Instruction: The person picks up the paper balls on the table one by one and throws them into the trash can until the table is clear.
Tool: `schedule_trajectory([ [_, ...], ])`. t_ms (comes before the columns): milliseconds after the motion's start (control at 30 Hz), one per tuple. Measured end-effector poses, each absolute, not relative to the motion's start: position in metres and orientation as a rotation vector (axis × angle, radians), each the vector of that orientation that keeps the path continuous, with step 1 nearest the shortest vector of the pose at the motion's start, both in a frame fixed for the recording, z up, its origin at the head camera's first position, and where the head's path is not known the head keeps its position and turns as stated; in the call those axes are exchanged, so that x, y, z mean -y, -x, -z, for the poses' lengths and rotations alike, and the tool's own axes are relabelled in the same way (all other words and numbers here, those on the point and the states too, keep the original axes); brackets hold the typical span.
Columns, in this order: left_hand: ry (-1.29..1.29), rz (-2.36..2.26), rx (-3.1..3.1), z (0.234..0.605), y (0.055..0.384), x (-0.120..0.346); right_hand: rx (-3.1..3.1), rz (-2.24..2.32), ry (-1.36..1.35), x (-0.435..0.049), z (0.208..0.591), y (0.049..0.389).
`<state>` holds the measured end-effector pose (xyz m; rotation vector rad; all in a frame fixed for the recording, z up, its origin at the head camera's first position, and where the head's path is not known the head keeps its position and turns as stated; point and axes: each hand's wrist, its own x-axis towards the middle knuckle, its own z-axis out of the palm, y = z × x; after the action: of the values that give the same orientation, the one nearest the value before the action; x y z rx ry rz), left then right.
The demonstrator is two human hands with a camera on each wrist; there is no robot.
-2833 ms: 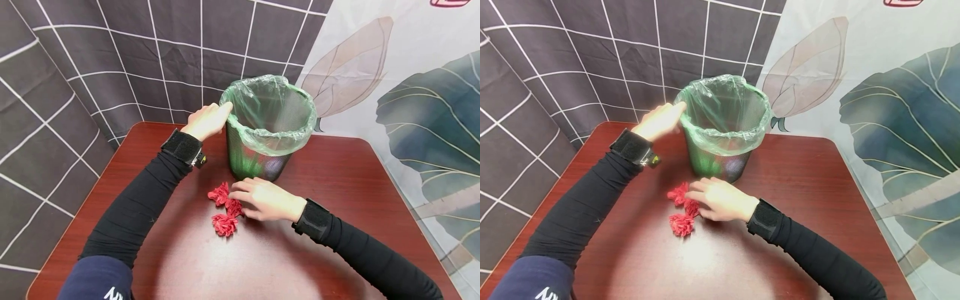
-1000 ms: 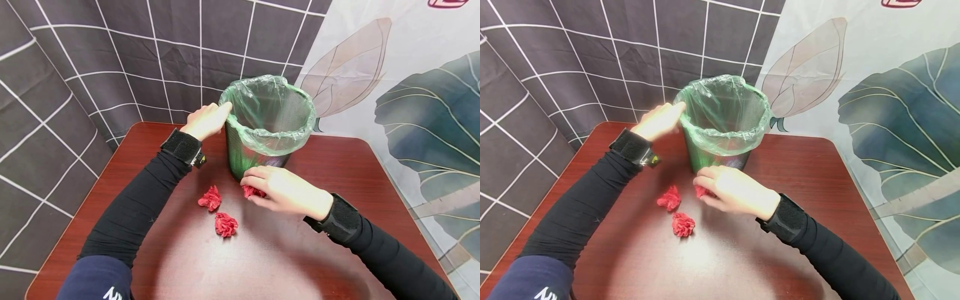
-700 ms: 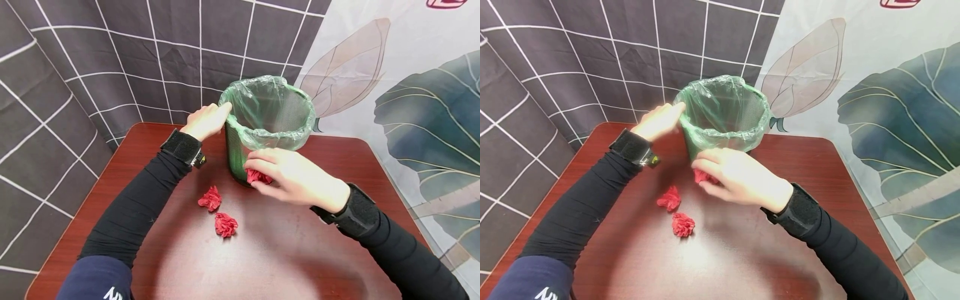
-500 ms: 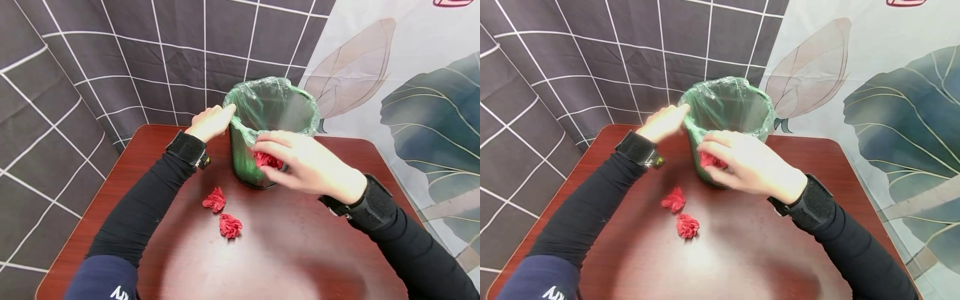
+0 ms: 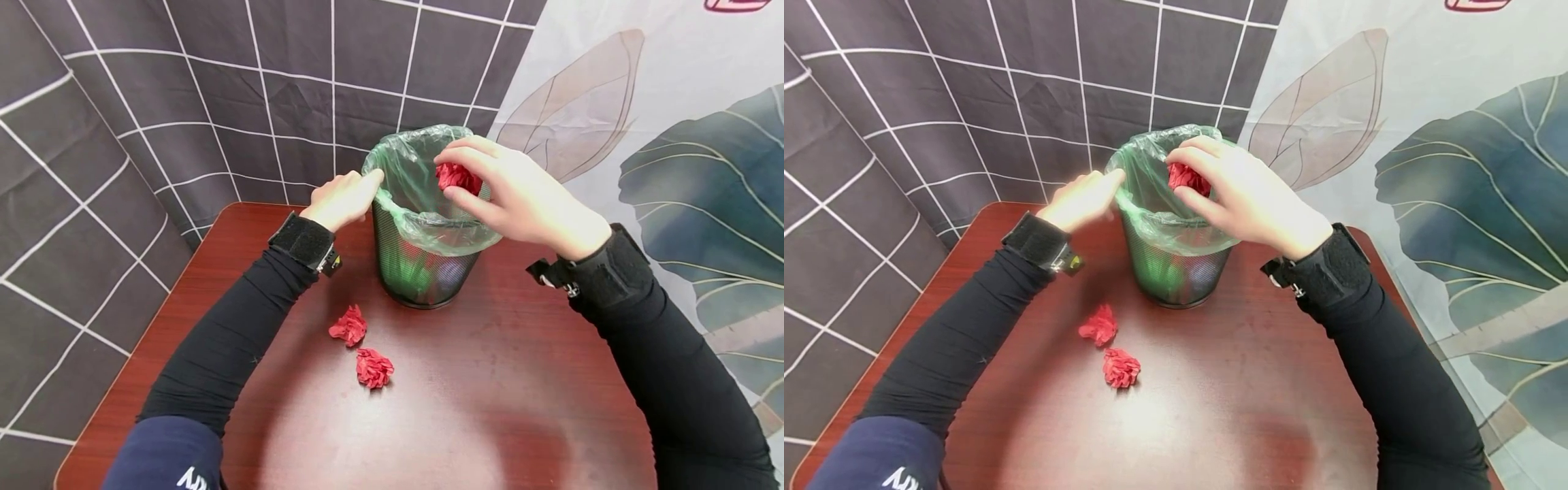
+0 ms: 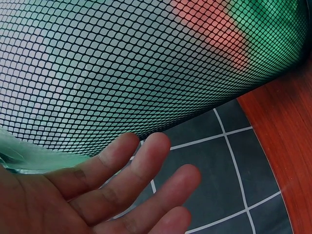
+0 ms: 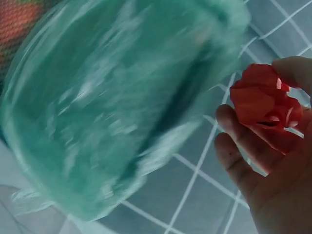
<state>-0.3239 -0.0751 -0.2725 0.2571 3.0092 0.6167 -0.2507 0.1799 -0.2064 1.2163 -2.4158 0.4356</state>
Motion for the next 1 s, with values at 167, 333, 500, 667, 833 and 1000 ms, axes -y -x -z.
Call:
schedule_trajectory([
  [167, -0.314, -0.579, -3.024, 0.272, 0.323, 0.077, 2.492, -0.432, -1.156, -0.186, 0.215, 0.272],
  [333, -0.344, -0.552, -3.036, 0.272, 0.324, 0.079, 2.547, -0.446, -1.128, -0.189, 0.224, 0.286],
  [500, -0.266, -0.595, -3.016, 0.272, 0.324, 0.077, 2.576, -0.431, -1.157, -0.191, 0.230, 0.292],
  [667, -0.304, -0.607, -3.007, 0.275, 0.324, 0.069, 2.643, -0.421, -1.116, -0.198, 0.234, 0.291],
  [833, -0.351, -0.585, -3.039, 0.277, 0.323, 0.070, 2.664, -0.409, -1.039, -0.199, 0.235, 0.290],
  [1000, -0.370, -0.547, -3.051, 0.276, 0.323, 0.075, 2.609, -0.366, -0.868, -0.201, 0.235, 0.288],
])
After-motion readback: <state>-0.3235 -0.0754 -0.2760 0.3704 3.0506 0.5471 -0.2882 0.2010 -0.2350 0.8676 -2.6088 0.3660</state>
